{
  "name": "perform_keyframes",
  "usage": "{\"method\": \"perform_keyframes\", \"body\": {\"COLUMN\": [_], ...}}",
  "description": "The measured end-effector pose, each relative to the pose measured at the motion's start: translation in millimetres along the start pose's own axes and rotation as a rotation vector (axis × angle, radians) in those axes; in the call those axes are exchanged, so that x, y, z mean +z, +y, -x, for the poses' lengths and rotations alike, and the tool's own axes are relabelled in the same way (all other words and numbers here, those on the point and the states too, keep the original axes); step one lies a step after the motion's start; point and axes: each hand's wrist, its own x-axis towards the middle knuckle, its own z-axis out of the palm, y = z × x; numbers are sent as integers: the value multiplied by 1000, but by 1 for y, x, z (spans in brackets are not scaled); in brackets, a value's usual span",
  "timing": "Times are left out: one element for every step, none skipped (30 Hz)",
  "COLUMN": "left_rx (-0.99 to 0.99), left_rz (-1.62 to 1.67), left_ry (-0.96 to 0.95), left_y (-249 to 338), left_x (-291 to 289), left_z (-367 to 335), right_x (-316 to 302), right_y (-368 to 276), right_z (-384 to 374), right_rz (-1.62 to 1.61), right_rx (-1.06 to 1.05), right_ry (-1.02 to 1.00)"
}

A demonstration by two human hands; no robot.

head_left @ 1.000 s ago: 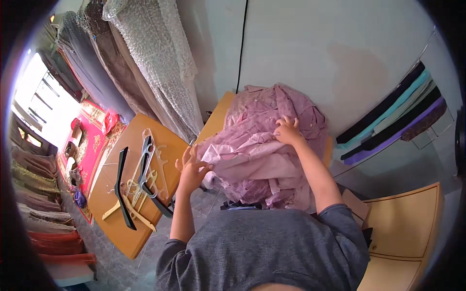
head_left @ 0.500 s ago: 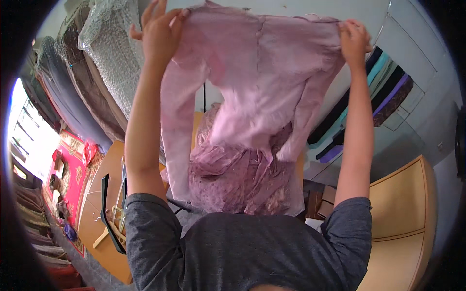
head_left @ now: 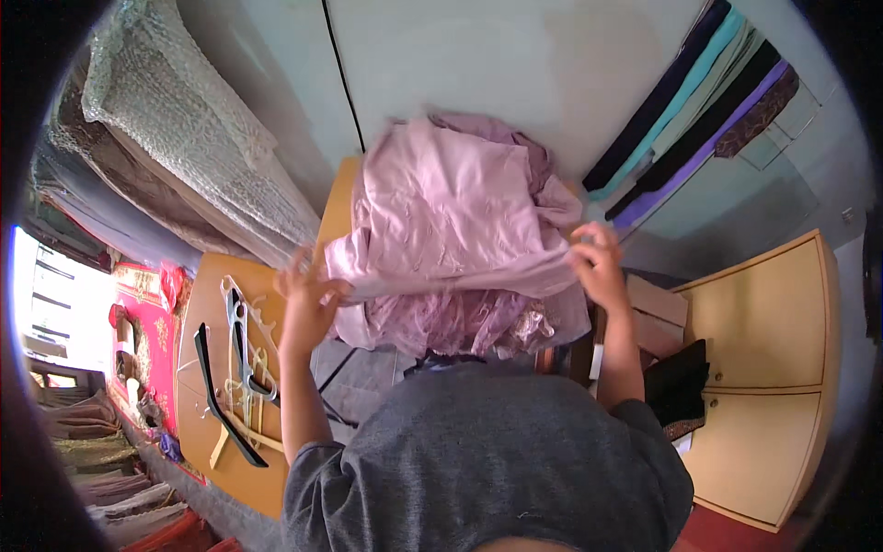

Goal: The recorder is buttoning a pink garment on a table in an alteration studio.

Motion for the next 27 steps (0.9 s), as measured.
{"method": "perform_keyframes", "body": {"left_rx": [36, 56, 106, 158, 136, 118, 173, 230, 320, 322, 158, -9, -169, -329, -488, -647, -790, -943, -1093, -1202, -282, 648, 441, 185, 93, 7, 119], "left_rz": [29, -31, -53, -77, 21, 128, 236, 345, 506, 506, 355, 197, 50, -96, -243, -388, -512, -646, -778, -914, -540, -119, -423, -521, -428, -327, -192], "left_ry": [125, 188, 363, 543, 709, 873, 1082, 1292, 1421, 1425, 1413, 1396, 1367, 1330, 1282, 1225, 1147, 1063, 967, 848, 1174, 1287, 1107, 870, 800, 733, 707], "left_y": [6, 19, 28, 34, 30, 25, 43, 61, 64, 68, 76, 83, 90, 97, 102, 106, 111, 112, 83, 92, 81, 60, 40, 41, 44, 44, 32], "left_x": [-17, -37, -49, -55, -54, -53, -55, -57, -57, -60, -57, -58, -59, -61, -62, -64, -66, -68, -83, -78, -87, -97, -88, -66, -47, -26, -2], "left_z": [1, 3, 5, 7, 12, 15, 8, -1, -1, -2, -6, -8, -11, -13, -18, -25, -40, -48, -107, -118, -134, -150, -170, -185, -186, -187, -184], "right_x": [-17, -34, -48, -60, -69, -73, -72, -69, -68, -68, -71, -77, -86, -93, -96, -97, -105, -102, -97, -88, -87, -75, -56, -37, -20, -8, 5], "right_y": [-7, -18, -43, -63, -79, -94, -105, -111, -111, -111, -110, -105, -100, -97, -92, -88, -83, -61, -39, -84, -77, -66, -67, -64, -55, -46, -46], "right_z": [-4, -7, -11, -13, -14, -13, -12, -10, -8, -7, -9, -9, -8, -9, -18, -31, -42, -46, -54, -97, -115, -138, -160, -172, -172, -169, -159], "right_rz": [47, 93, 120, 149, 175, 193, 208, 192, 247, 303, 353, 408, 474, 625, 620, 547, 497, 262, 39, 532, 661, 623, 658, 710, 550, 397, 422], "right_rx": [-59, -118, -112, -146, -179, -210, -246, -244, -263, -281, -389, -476, -565, -629, -635, -705, -775, -603, -432, -571, -596, -456, -267, -67, -10, 44, 25], "right_ry": [68, 139, 226, 321, 419, 577, 735, 906, 1069, 1232, 1355, 1406, 1462, 1519, 1527, 1658, 1789, 1704, 1600, 1549, 1292, 1053, 956, 857, 824, 792, 731]}}
